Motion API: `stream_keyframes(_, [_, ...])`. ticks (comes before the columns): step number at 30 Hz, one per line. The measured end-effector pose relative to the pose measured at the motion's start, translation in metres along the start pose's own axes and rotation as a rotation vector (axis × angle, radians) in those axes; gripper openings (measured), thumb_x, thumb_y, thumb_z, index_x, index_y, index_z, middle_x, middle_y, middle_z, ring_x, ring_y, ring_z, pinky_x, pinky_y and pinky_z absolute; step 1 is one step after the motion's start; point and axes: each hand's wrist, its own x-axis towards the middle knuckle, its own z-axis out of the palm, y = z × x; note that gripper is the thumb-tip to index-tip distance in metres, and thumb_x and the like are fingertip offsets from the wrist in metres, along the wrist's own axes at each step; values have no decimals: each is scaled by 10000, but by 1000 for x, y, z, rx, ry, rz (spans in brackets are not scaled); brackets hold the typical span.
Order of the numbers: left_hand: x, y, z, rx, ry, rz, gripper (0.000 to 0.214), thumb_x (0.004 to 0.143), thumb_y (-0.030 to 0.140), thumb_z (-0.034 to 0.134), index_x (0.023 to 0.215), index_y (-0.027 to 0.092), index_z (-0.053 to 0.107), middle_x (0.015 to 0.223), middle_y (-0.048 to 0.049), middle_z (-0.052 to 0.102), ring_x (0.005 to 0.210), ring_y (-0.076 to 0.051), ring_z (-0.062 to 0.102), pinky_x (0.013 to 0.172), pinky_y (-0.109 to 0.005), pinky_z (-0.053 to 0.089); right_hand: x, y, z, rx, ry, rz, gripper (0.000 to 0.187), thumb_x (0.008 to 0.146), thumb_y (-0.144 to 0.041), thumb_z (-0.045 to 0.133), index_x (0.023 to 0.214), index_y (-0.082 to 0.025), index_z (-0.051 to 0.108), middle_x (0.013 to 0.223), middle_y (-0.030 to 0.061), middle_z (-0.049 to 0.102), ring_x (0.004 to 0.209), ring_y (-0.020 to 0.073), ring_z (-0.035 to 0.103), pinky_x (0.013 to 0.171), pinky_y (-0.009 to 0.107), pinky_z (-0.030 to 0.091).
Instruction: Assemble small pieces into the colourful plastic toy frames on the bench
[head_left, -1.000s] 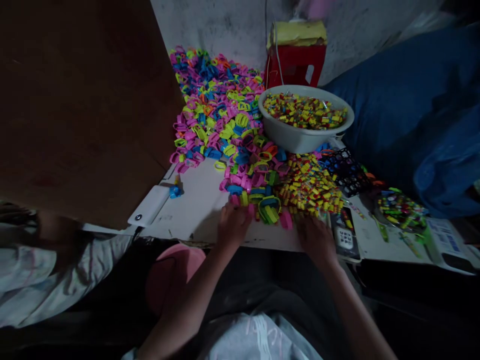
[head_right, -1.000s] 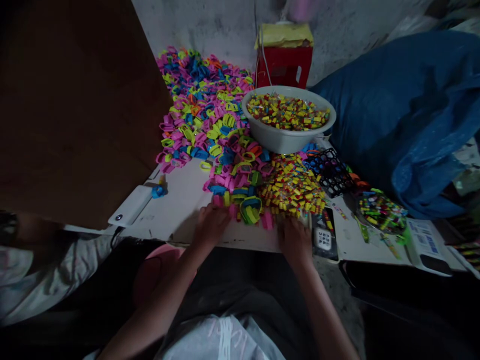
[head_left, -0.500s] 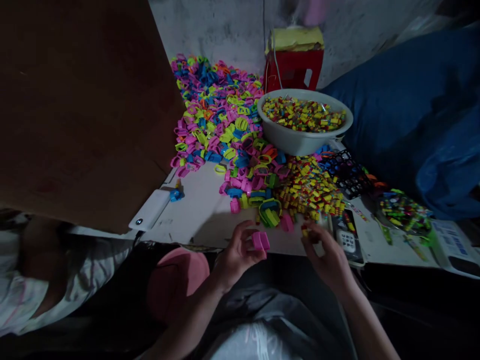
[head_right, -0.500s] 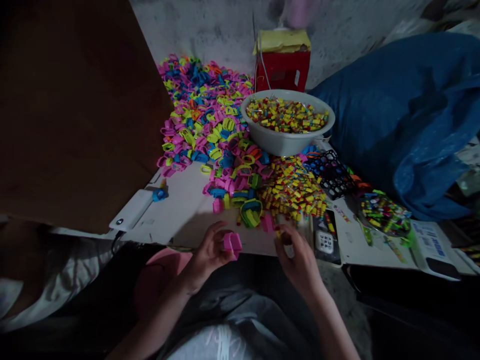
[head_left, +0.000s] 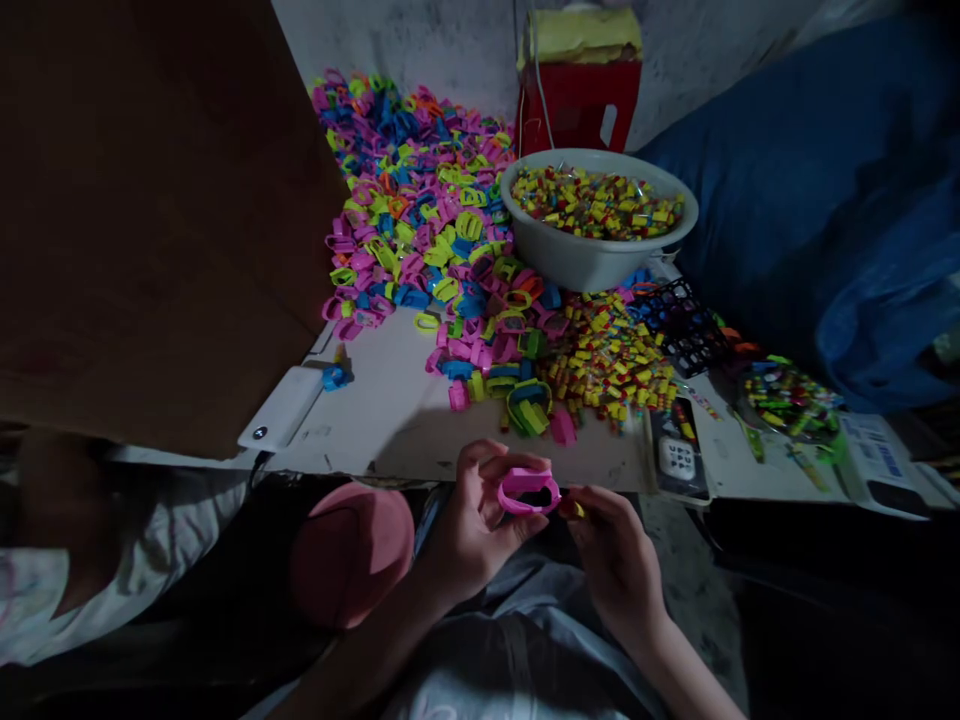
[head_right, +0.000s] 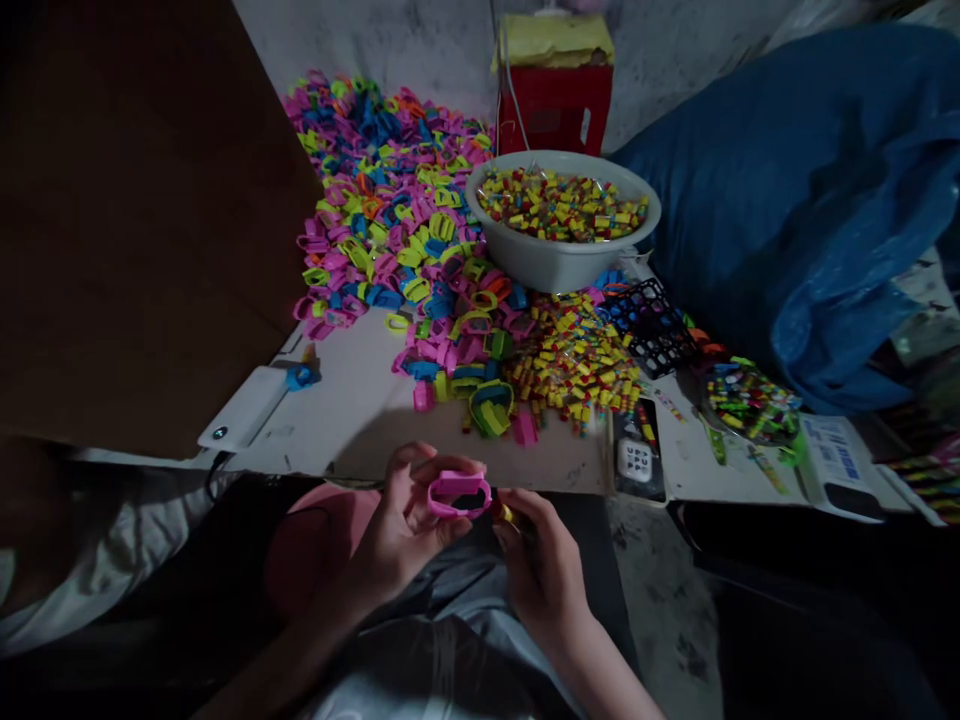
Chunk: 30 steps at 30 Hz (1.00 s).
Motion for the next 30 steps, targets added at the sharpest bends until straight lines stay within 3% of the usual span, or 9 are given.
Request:
stream_keyframes(4, [-3, -7, 0, 109, -22, 77, 523, 847, 174, 711, 1213, 334, 373, 1217, -23, 620, 1175, -156, 606, 1016, -332, 489, -2, -3, 1, -61, 14, 24, 145, 930, -175, 523, 1055, -242, 548, 896, 23, 720, 776, 121, 729, 671, 171, 569])
stream_keyframes(10, [-4, -18, -1, 125, 31, 116, 510, 850, 176, 705, 1223, 327, 391, 1198, -21, 622, 1187, -166, 602, 1029, -349, 485, 4, -6, -1, -293, -86, -89, 152, 970, -177, 420, 1088, -203, 514, 909, 53, 699, 733, 137, 699, 638, 210, 537])
stream_keyframes(13, [-2, -18, 1, 55, 91, -2, 487, 801, 234, 760, 1155, 281, 429, 1175, -40, 633, 1155, -190, 623, 1022, -364, 487, 5, -4, -4, -482, -137, -166, 157, 976, -268, 466, 1099, -190, 525, 881, 70, 695, 682, 166, 673, 596, 251, 493])
stream_keyframes(16, [-1, -21, 4, -34, 174, -177, 491, 704, 297, 839, 1027, 231, 476, 1154, -59, 646, 1109, -209, 640, 1012, -366, 485, 5, 0, -5, -648, -155, -248, 118, 964, -287, 486, 981, -201, 564, 746, 43, 672, 595, 159, 625, 566, 263, 416])
stream_keyframes(21, [-2, -28, 3, -17, 283, -337, 537, 585, 366, 901, 909, 198, 506, 1138, -74, 653, 1060, -217, 649, 964, -350, 497, 9, 6, -8, -711, -254, -255, 146, 942, -209, 442, 873, -209, 571, 680, 18, 654, 533, 125, 547, 565, 264, 322])
stream_keyframes(26, [-2, -28, -14, 99, 234, -404, 502, 610, 400, 877, 909, 196, 529, 1124, -69, 672, 1021, -203, 651, 929, -333, 493, 18, 11, -8, -637, -462, -241, 116, 903, -186, 491, 804, -219, 541, 666, -7, 624, 565, 125, 555, 575, 271, 280])
stream_keyframes(30, [-3, -27, -25, 183, 96, -421, 434, 733, 378, 790, 1031, 196, 533, 1125, -80, 665, 1006, -194, 647, 905, -330, 494, 18, 11, 3, -615, -604, -230, 69, 866, -190, 539, 806, -221, 553, 654, -19, 624, 555, 133, 552, 565, 289, 254])
